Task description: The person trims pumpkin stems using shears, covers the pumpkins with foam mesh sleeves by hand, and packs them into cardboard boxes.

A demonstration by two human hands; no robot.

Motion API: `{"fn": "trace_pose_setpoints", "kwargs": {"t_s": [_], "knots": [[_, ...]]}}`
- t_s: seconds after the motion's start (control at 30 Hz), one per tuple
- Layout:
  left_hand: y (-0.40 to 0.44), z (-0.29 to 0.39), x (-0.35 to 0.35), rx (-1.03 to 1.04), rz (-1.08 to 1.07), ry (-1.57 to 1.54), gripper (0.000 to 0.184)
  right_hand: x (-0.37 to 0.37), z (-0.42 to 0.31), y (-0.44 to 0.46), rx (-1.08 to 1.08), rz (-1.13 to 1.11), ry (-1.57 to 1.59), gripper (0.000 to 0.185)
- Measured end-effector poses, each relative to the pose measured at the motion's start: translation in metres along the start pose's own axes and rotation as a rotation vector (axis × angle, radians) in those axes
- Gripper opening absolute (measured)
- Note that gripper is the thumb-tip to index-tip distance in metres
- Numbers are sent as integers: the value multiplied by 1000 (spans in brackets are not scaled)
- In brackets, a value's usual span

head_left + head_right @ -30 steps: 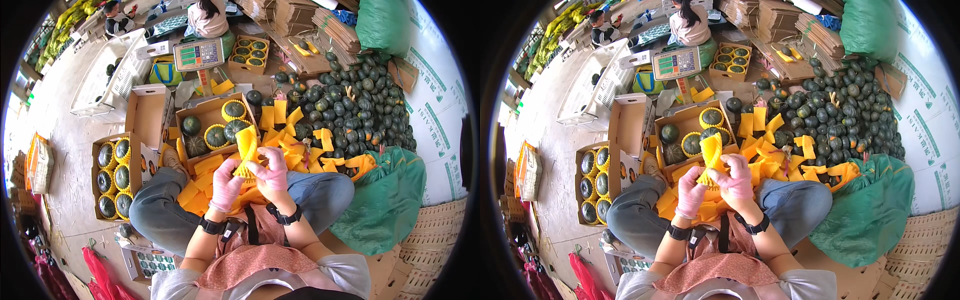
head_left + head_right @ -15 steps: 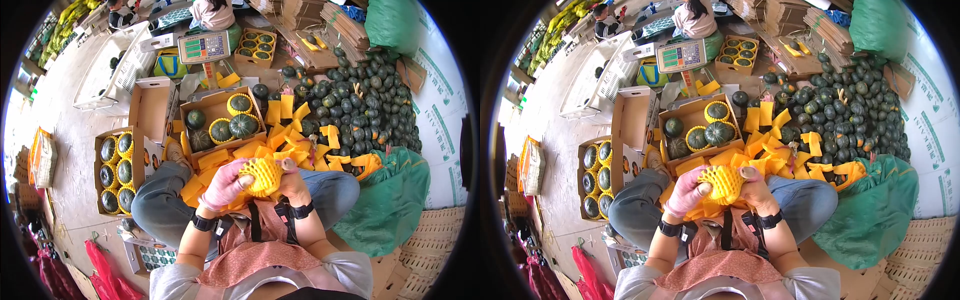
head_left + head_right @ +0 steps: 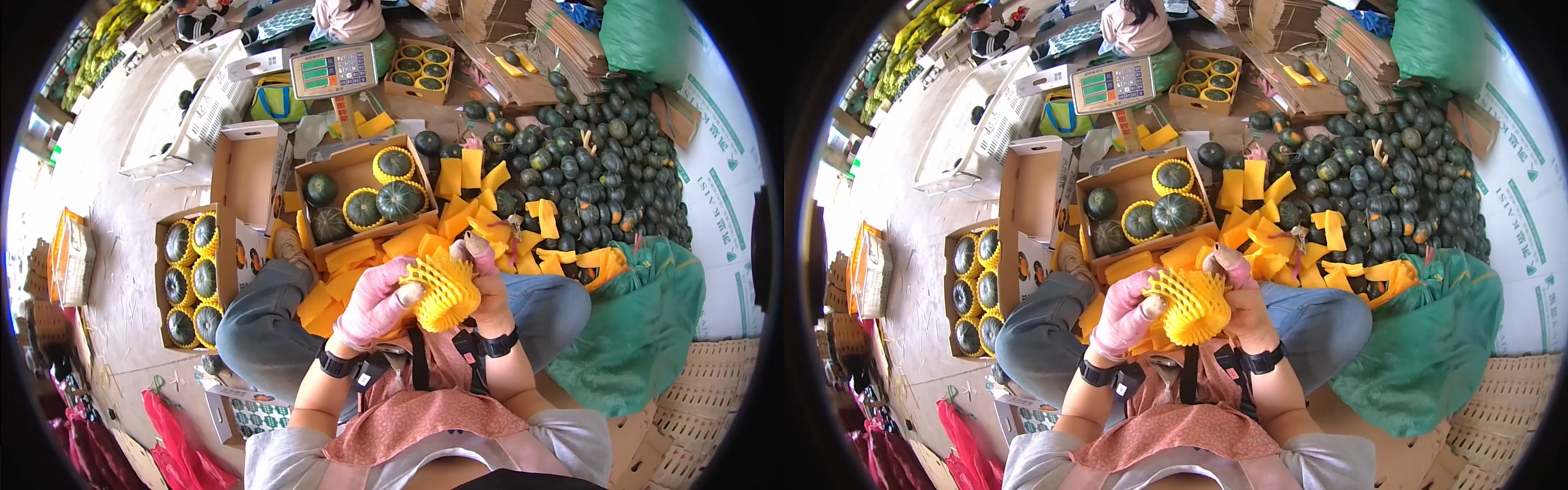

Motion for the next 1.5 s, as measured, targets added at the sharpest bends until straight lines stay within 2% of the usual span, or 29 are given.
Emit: {"fn": "trace_pose_setpoints", "kwargs": {"t_s": [0.03,0.1,0.13,0.23,0.27,0.37,0.4,0.43,0.5,0.53,0.67,0.73,0.87,0.97,1.07,1.1,1.13,1.17,1.2,1.23,1.3,1.33,1.37,1.43,1.47,1.5], "knots": [[-1,-3,2,-70,56,-96,17,-1,0,1,-11,32,-45,71],[-2,-8,-2,-92,64,161,18,-4,1,1,-35,102,-133,71],[-2,-10,-4,-100,67,290,19,-2,1,1,-80,76,-72,62],[1,-4,-1,-40,120,438,21,19,8,6,-231,162,-203,52],[3,-2,2,27,129,494,21,26,13,6,-203,55,-200,49],[9,5,13,199,161,692,23,13,25,4,-48,165,-13,54],[10,5,16,235,176,775,23,16,24,5,-75,76,-63,52],[9,5,18,273,192,858,24,12,25,6,20,99,-12,50],[7,2,18,257,161,871,25,13,25,5,209,152,91,46],[7,4,16,269,135,879,25,24,22,3,90,94,-46,44],[7,14,15,329,181,859,26,16,28,2,243,121,-64,43],[4,13,13,329,221,859,30,4,31,-4,152,144,-97,46],[4,4,10,284,197,842,25,-17,34,-8,25,147,-234,55],[5,-2,12,194,179,771,22,-24,34,-8,-44,293,-354,60],[-2,-11,3,239,57,750,22,-14,23,-4,-220,162,-690,58],[-8,-11,-3,246,26,613,22,-13,23,-3,-176,151,-679,58],[-12,-20,-5,133,-39,294,21,-11,21,-1,-132,138,-667,58],[-15,-28,-7,20,-100,-25,21,-8,20,-3,-108,179,-734,49],[-18,-29,-10,-156,-260,-101,26,-2,18,-5,-80,219,-799,40],[-23,-34,-9,-321,-481,-201,32,5,18,-5,-18,147,-530,46],[-31,-50,-34,-461,-395,-210,27,11,15,-6,98,3,15,59],[-35,-62,-43,-533,-349,-215,25,7,25,-15,343,0,-25,63],[-28,-71,-56,-530,-128,-474,19,4,34,-27,589,-13,-67,67],[-18,-84,-54,-491,14,-516,19,20,50,-33,724,14,-214,68],[-17,-87,-38,-558,77,-759,26,-1,52,-27,617,-158,-405,61],[-19,-103,-30,-672,124,-832,38,-59,35,-18,569,33,107,50]]}}
Point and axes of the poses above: each hand's wrist, its own y-axis towards the middle knuckle, its own x-axis out of the palm, z = x × y, the point moved 5 cm from there along y, towards the middle knuckle, and after that the axes turned 2 degrees about y, right-handed, at the moved point
